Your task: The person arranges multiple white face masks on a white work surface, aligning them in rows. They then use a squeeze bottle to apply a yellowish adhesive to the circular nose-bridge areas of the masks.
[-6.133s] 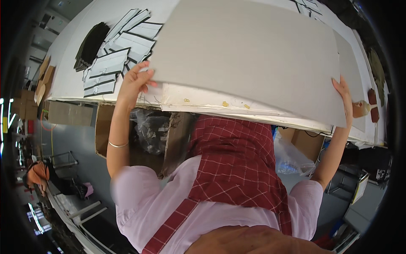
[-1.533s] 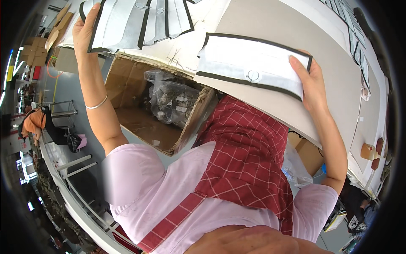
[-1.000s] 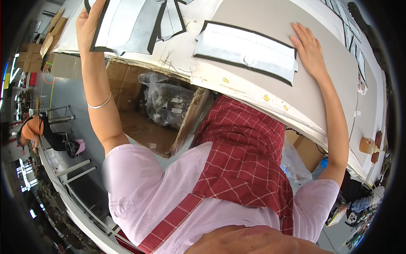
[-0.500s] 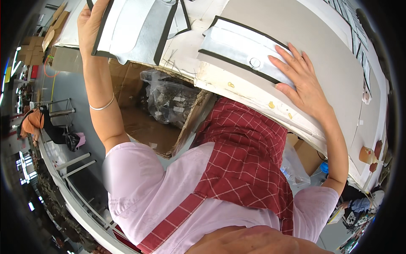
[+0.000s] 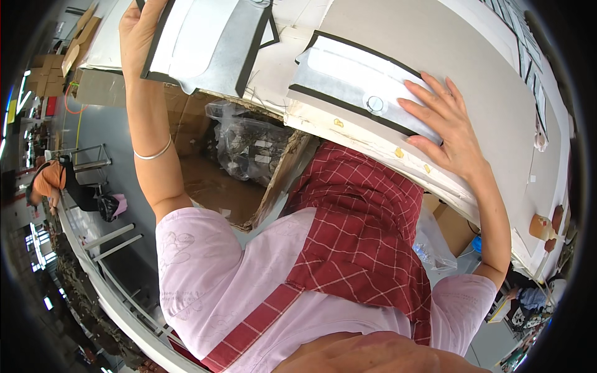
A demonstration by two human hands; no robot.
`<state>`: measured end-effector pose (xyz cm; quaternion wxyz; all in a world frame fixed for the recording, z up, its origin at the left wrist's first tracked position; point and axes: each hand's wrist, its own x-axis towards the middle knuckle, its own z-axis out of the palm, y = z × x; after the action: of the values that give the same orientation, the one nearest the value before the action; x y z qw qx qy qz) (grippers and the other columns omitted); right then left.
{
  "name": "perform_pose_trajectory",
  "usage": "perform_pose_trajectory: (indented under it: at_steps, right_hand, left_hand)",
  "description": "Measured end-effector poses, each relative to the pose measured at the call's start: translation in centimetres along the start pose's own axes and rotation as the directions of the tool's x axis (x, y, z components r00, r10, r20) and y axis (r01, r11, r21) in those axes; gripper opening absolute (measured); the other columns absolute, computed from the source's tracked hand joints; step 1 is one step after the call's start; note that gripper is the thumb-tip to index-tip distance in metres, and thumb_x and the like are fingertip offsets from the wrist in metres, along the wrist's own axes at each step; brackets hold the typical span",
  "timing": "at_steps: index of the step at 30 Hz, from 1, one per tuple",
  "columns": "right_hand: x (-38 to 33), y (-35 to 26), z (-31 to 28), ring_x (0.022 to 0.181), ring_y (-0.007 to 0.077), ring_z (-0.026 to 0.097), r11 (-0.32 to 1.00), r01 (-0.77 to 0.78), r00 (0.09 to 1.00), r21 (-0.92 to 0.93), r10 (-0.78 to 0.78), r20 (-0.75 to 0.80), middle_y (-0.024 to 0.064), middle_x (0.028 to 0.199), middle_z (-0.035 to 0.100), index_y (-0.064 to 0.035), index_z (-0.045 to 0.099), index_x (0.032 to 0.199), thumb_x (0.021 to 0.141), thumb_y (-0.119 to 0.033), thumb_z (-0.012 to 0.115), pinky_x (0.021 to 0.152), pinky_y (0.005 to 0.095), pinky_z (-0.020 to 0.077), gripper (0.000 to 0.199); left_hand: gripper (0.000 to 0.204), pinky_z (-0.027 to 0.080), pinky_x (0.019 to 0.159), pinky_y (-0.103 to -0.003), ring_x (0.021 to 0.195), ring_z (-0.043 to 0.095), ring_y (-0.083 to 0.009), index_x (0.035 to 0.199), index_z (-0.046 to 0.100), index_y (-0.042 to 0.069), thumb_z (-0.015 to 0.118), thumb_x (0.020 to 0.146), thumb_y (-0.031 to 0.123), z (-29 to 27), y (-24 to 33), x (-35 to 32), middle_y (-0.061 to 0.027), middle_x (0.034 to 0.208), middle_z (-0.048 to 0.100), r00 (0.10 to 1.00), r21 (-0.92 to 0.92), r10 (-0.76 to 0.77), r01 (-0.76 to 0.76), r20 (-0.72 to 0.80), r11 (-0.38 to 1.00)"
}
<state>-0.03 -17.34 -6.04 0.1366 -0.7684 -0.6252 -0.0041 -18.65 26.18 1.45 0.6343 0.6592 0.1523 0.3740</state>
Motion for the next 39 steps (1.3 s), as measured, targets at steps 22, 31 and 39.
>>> perform_pose_trajectory:
  at_steps: [22, 31, 39]
  right_hand:
    - [8.5, 1.9, -3.2, 0.141, 0.0268, 0.049, 0.801, 0.033, 0.887, 0.598, 0.252, -0.387, 0.0125, 0.141, 0.062, -0.0011, 0.057, 0.141, 0.097, -0.030, 0.068, 0.116, 0.0429, 0.0390, 0.054]
    - [9.0, 6.7, -6.7, 0.121, 0.0134, 0.058, 0.359, -0.271, 0.843, 0.893, 0.536, 0.041, 0.0067, 0.127, 0.067, -0.0026, 0.059, 0.136, 0.096, -0.028, 0.074, 0.100, 0.0358, 0.0473, 0.050]
    - [4.0, 4.6, -0.7, 0.115, 0.0172, 0.064, 0.070, -0.348, 0.629, 0.935, 0.757, 0.178, 0.0073, 0.123, 0.068, -0.0044, 0.059, 0.136, 0.095, -0.029, 0.075, 0.104, 0.0370, 0.0496, 0.051]
  left_hand:
    - [0.013, 0.045, 0.056, -0.018, 0.064, 0.056, -0.0022, 0.098, 0.070, 0.002, 0.074, 0.096, 0.015, 9.8, 0.3, -1.2, 0.0027, 0.079, 0.067, 0.901, -0.121, 0.087, -0.039, 0.425, 0.992]
    - [0.026, 0.057, 0.079, -0.028, 0.089, 0.069, -0.0134, 0.112, 0.068, -0.003, 0.075, 0.094, 0.015, 6.2, 0.1, 2.1, -0.0073, 0.100, 0.073, 0.977, -0.124, 0.181, -0.167, 0.113, 0.978]
    - [0.026, 0.057, 0.089, -0.034, 0.099, 0.070, -0.0177, 0.110, 0.066, -0.004, 0.073, 0.097, 0.018, -1.1, -1.3, 1.7, -0.0093, 0.109, 0.071, 0.978, -0.164, 0.097, -0.128, -0.183, 0.978]
